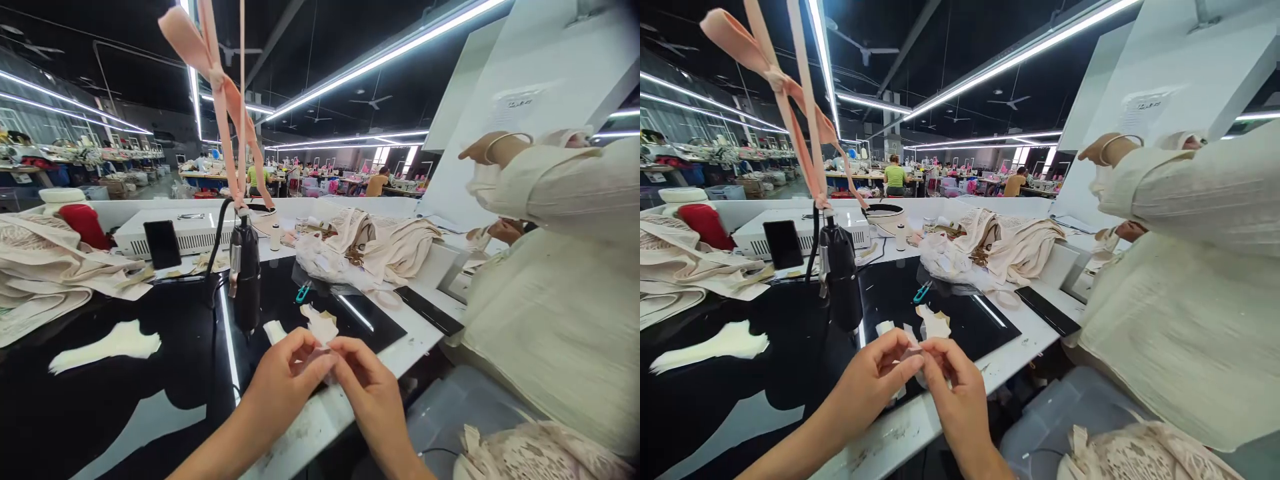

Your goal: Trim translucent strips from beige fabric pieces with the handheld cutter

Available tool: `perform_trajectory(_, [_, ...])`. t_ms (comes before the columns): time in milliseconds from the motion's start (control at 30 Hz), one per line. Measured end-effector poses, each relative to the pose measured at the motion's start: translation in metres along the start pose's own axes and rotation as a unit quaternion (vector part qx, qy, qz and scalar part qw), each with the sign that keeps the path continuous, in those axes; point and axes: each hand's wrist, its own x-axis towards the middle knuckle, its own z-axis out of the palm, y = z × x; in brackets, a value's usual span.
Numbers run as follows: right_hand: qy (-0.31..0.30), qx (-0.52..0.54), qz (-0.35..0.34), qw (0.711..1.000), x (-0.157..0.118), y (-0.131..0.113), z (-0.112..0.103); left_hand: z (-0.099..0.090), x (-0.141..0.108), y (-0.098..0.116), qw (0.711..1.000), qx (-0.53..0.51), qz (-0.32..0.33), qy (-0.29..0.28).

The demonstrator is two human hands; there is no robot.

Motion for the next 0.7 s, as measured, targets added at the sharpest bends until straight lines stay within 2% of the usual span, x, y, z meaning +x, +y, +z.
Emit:
perform_trajectory(67, [-0.013, 0.009, 0.009, 1.000, -0.004, -0.002, 0.006, -0.006, -0.005, -0.002, 1.000, -0.013, -0.008, 0.008])
perform_trajectory(233, [-0.058, 0.090, 0.063, 0.992, -0.012, -0.002, 0.013, -0.024, -0.022, -0.004, 0.997, -0.058, -0.037, -0.022])
perform_trajectory(400, [-0.194, 0.171, 0.176, 0.950, -0.022, 0.001, 0.025, -0.042, -0.040, -0.001, 0.998, -0.038, -0.047, -0.032])
perform_trajectory(467, [-0.233, 0.196, 0.201, 0.931, -0.026, 0.003, 0.032, -0.049, -0.046, -0.003, 0.997, -0.027, -0.055, -0.046])
perform_trajectory(567, [-0.229, 0.227, 0.214, 0.922, -0.029, 0.007, 0.043, -0.059, -0.056, -0.008, 0.995, -0.006, -0.086, -0.053])
perform_trajectory(700, [-0.178, 0.253, 0.237, 0.921, -0.028, 0.009, 0.052, -0.070, -0.069, -0.012, 0.991, -0.002, -0.123, -0.052])
